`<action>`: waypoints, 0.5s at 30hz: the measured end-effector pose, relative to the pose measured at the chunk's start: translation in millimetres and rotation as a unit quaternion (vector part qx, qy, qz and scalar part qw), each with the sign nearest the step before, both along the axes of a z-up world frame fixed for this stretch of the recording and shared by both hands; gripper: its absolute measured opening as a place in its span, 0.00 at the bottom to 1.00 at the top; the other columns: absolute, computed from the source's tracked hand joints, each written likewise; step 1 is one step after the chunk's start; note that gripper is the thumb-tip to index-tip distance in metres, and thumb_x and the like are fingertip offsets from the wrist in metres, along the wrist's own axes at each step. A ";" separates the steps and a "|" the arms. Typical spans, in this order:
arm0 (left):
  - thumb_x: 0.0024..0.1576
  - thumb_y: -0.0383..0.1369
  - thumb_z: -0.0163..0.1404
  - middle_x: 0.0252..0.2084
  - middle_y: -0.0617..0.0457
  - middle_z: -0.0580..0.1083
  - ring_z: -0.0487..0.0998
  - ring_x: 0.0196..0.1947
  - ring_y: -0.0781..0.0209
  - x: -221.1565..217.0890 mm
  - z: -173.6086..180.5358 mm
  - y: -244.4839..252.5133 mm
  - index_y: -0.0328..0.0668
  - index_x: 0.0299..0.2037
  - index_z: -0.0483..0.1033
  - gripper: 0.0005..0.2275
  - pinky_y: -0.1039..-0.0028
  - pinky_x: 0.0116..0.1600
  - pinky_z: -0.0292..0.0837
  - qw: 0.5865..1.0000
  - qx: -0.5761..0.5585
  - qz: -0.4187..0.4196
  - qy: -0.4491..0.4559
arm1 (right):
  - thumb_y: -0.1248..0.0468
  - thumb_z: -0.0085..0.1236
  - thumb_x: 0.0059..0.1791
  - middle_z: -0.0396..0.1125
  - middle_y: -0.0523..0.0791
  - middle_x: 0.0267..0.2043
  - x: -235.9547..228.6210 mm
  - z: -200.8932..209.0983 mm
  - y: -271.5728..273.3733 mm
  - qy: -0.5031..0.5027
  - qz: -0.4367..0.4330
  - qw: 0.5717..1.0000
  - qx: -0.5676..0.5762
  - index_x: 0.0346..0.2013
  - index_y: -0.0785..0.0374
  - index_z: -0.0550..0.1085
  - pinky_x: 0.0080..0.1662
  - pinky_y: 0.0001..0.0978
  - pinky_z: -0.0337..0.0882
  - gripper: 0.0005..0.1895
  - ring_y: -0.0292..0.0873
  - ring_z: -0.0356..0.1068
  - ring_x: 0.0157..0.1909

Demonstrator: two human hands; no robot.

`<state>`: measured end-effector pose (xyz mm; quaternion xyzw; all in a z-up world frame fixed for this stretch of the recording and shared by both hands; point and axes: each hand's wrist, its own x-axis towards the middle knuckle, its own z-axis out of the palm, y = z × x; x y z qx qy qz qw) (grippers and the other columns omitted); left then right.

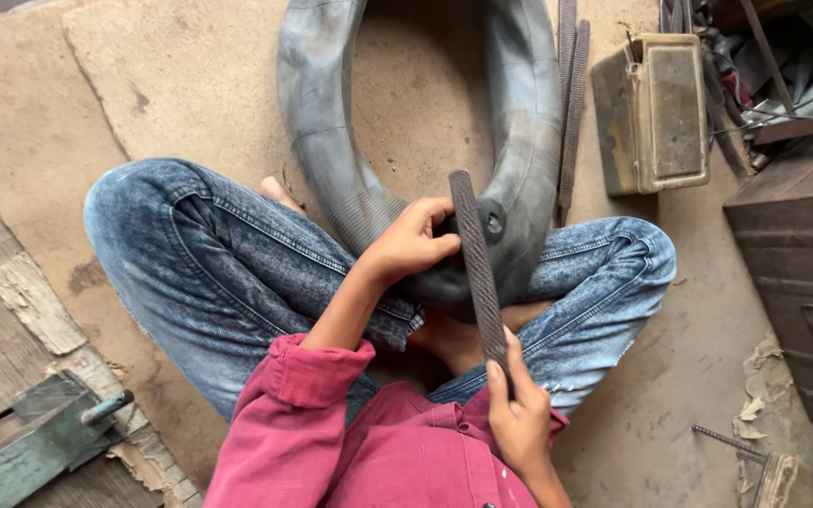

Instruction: The person sits cross-legged on the floor and uses a metal file to scrape the surface of a black rubber tire. They repeatedly rub the file against a specific section of the tire, rotating the tire slightly to adjust the working area.

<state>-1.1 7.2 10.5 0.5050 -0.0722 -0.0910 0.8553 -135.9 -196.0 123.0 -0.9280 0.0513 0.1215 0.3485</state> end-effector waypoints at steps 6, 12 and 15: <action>0.54 0.23 0.53 0.42 0.49 0.78 0.76 0.44 0.65 -0.9 1.9 7.1 0.25 0.50 0.76 0.14 0.74 0.50 0.73 0.998 0.028 -0.034 0.048 | 0.68 0.50 0.57 0.73 0.46 0.51 12.9 -5.6 5.4 -0.108 0.025 0.990 0.084 0.68 0.67 0.67 0.48 0.27 0.68 0.24 0.35 0.67 0.46; 0.54 0.23 0.51 0.43 0.56 0.78 0.75 0.45 0.69 1.5 5.4 4.7 0.29 0.51 0.75 0.14 0.76 0.52 0.72 1.000 -0.020 -0.014 0.008 | 0.71 0.50 0.54 0.72 0.45 0.45 -15.0 -9.8 -3.9 -0.069 0.000 0.997 0.047 0.68 0.71 0.66 0.43 0.24 0.68 0.25 0.33 0.65 0.39; 0.55 0.25 0.51 0.37 0.58 0.76 0.73 0.40 0.70 0.1 8.6 5.6 0.31 0.46 0.74 0.10 0.77 0.46 0.70 0.999 0.022 -0.002 0.024 | 0.72 0.50 0.54 0.70 0.46 0.51 -47.8 -16.7 -22.2 -0.105 -0.004 0.990 0.092 0.66 0.75 0.66 0.46 0.22 0.65 0.25 0.33 0.65 0.43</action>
